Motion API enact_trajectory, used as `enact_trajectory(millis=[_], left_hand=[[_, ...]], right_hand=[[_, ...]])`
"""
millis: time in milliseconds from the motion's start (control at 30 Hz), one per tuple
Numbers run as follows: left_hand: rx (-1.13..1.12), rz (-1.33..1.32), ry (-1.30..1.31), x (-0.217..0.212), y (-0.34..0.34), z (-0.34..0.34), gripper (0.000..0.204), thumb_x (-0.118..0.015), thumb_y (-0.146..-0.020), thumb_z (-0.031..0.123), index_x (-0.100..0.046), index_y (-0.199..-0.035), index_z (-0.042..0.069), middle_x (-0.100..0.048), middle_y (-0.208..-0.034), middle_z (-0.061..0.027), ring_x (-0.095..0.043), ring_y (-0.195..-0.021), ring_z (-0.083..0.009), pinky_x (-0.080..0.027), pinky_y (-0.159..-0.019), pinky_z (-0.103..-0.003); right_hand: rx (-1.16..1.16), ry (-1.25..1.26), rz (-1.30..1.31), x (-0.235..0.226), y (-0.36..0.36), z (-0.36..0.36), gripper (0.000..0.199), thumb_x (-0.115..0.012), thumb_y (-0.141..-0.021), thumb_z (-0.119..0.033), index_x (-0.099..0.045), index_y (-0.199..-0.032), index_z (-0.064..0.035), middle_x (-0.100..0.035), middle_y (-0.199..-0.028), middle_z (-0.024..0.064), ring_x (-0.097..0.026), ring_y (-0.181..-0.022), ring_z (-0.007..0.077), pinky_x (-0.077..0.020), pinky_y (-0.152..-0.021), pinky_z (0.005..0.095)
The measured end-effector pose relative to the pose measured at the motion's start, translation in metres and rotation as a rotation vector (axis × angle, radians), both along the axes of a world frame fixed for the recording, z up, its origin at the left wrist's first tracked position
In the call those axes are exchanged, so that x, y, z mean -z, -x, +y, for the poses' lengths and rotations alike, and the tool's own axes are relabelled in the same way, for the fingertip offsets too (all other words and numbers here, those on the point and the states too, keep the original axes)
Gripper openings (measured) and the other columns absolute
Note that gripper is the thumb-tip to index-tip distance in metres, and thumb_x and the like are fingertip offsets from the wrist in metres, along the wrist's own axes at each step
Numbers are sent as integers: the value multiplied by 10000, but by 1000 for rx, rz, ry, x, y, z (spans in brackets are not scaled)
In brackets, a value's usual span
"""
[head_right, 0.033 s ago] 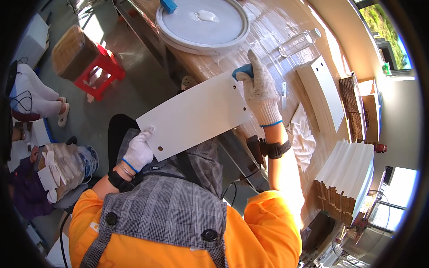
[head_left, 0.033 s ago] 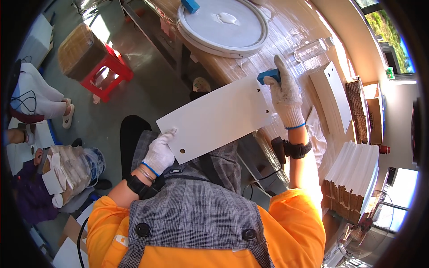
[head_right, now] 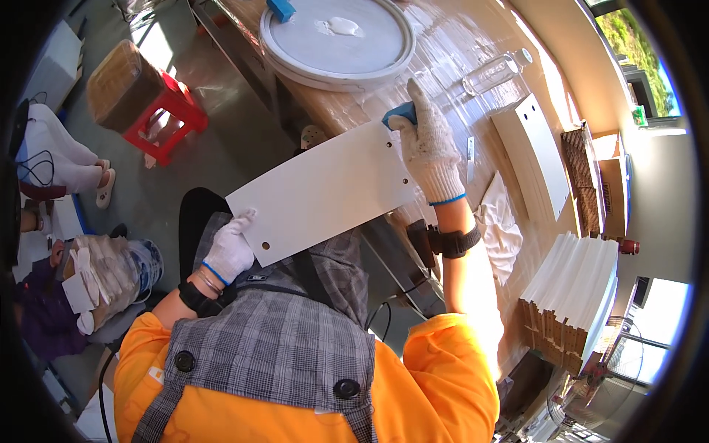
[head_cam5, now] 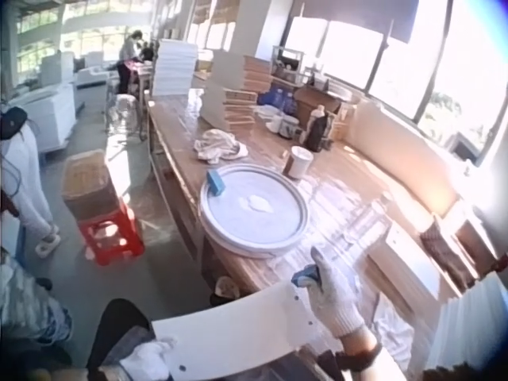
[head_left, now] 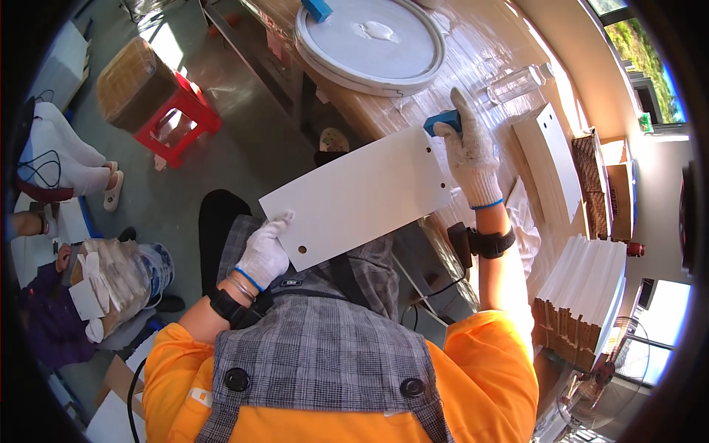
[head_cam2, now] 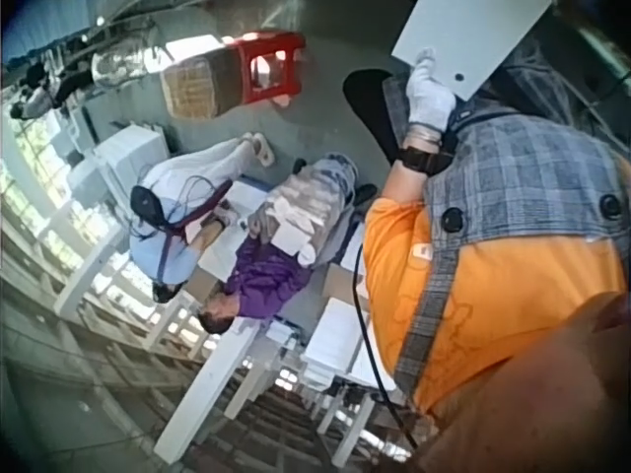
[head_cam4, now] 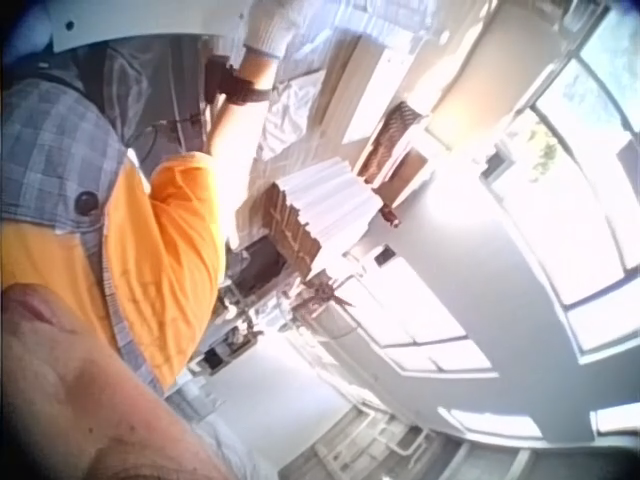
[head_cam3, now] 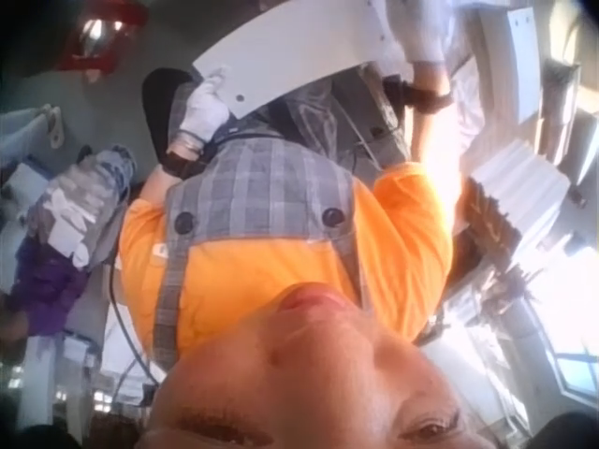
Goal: Apply adhesive and clean the edges of white furniture panels at a manufacturing facility.
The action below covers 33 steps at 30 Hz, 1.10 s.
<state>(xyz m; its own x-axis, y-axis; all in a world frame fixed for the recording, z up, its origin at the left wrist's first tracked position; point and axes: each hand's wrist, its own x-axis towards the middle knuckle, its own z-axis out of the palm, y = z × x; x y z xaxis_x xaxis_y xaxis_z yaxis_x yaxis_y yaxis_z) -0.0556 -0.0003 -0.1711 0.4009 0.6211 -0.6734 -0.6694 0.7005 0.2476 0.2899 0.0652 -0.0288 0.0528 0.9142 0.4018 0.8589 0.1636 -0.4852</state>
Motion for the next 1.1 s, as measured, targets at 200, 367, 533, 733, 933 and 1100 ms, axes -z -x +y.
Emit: enact_trajectory(millis=[200, 367, 533, 733, 933, 1100], left_hand=[[-3, 30, 17, -7, 0, 0, 211, -493, -891, 32, -597, -1074, 24, -620, -1069, -72, -569, -1057, -204, -426, -988, -347], [-52, 28, 3, -2, 1, 4, 208, -501, -871, 5, -599, -1055, -1, -632, -1056, -87, -577, -1043, -203, -429, -993, -343], [15, -80, -97, -14, 8, 7, 260, -530, -917, 152, -557, -1139, 20, -601, -1124, -95, -550, -1101, -224, -411, -1011, -397], [106, -172, -143, -59, 19, 12, 422, -514, -950, 278, -438, -1293, 44, -522, -1246, -92, -512, -1159, -238, -398, -1017, -415], [139, -229, -283, -81, 21, 14, 505, -532, -922, 278, -406, -1331, 9, -502, -1290, -129, -491, -1181, -268, -387, -1011, -429], [160, -221, -316, -82, 22, 13, 482, -531, -925, 273, -424, -1307, -1, -515, -1270, -128, -506, -1164, -253, -397, -1006, -411]], right_hand=[[-57, 126, 18, -4, 2, 3, 510, -612, -834, -47, -464, -1323, -45, -640, -874, 133, -626, -841, 286, -481, -797, 380], [25, 291, -219, -28, -8, -37, 546, -606, -825, -29, -453, -1349, -55, -641, -883, 145, -629, -850, 275, -481, -799, 373], [124, 192, -21, -30, 1, -61, 514, -586, -892, -75, -428, -1380, -55, -603, -1177, 159, -593, -1038, 207, -455, -904, 326], [128, 211, 463, -30, 24, -71, 505, -574, -911, -120, -420, -1385, -32, -489, -1365, 113, -549, -1103, 179, -459, -921, 288], [61, 329, 757, -19, 57, -76, 481, -536, -936, -170, -418, -1361, 23, -514, -1229, 162, -601, -986, 199, -555, -792, 295], [17, 459, 927, -10, 77, -84, 517, -537, -941, -201, -388, -1364, 55, -498, -1241, 162, -619, -940, 196, -555, -740, 279]])
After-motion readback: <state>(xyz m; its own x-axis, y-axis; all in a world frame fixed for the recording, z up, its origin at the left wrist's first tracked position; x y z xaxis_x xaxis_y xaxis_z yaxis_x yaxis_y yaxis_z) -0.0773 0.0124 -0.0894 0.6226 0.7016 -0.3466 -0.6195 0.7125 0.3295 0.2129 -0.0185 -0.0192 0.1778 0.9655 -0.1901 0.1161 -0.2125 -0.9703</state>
